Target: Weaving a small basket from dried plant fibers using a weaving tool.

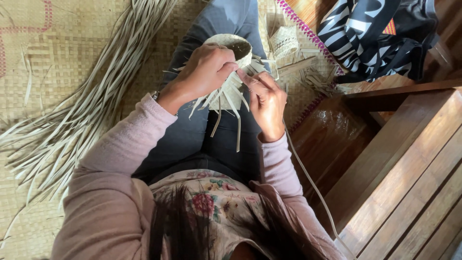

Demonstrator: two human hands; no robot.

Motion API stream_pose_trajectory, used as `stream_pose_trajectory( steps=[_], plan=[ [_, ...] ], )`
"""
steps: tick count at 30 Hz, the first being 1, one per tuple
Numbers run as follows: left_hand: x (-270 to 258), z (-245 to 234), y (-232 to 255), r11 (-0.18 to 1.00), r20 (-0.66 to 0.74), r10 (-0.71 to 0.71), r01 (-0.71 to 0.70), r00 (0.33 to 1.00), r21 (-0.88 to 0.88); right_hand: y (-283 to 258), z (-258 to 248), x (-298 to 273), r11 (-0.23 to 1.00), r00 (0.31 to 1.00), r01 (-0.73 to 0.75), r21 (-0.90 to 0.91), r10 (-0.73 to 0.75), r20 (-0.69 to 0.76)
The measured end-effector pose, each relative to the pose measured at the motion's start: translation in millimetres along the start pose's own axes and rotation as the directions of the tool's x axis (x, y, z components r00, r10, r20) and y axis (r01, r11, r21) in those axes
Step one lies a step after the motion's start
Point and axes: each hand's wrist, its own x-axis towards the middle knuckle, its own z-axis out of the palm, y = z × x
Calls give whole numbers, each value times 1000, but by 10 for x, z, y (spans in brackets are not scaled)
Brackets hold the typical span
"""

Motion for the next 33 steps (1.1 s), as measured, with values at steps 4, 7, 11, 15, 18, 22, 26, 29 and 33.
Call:
stream_pose_trajectory(
  steps=[4, 7, 11, 15, 18, 22, 26, 29, 33],
  plan=[
    [66, -66, -41, 983, 87, -104, 116, 991, -142, 159, 273, -62, 921, 989, -49, 386, 100, -112],
    [118, -99, -91, 957, 164, -130, 167, 978, -238, 189, 365, -64, 899, 980, -41, 436, 121, -157],
    [122, -19, -183, 957, 173, -131, 170, 976, -235, 136, 333, -23, 921, 979, -50, 387, 121, -163],
    [99, 168, -149, 976, -198, 131, -91, 971, 199, 155, 308, -35, 926, 978, -71, 371, 139, -158],
    [40, -87, 152, 883, -151, 388, -320, 909, 343, 183, 316, -83, 867, 959, -127, 481, 232, -165],
    [-23, -89, 106, 877, -16, 404, -382, 915, 290, 260, 357, -122, 825, 957, -110, 554, 238, -165],
    [38, -122, 252, 887, -80, 445, -427, 892, 177, 229, 361, -136, 870, 953, -95, 484, 220, -209],
    [-7, -91, 376, 911, -186, 196, -249, 963, -329, 229, 364, -98, 907, 942, -28, 420, 165, -292],
    [-174, -29, 335, 383, -59, -356, 88, 933, -920, 153, 365, -114, 953, 929, 44, 301, 71, -362]
  ],
)
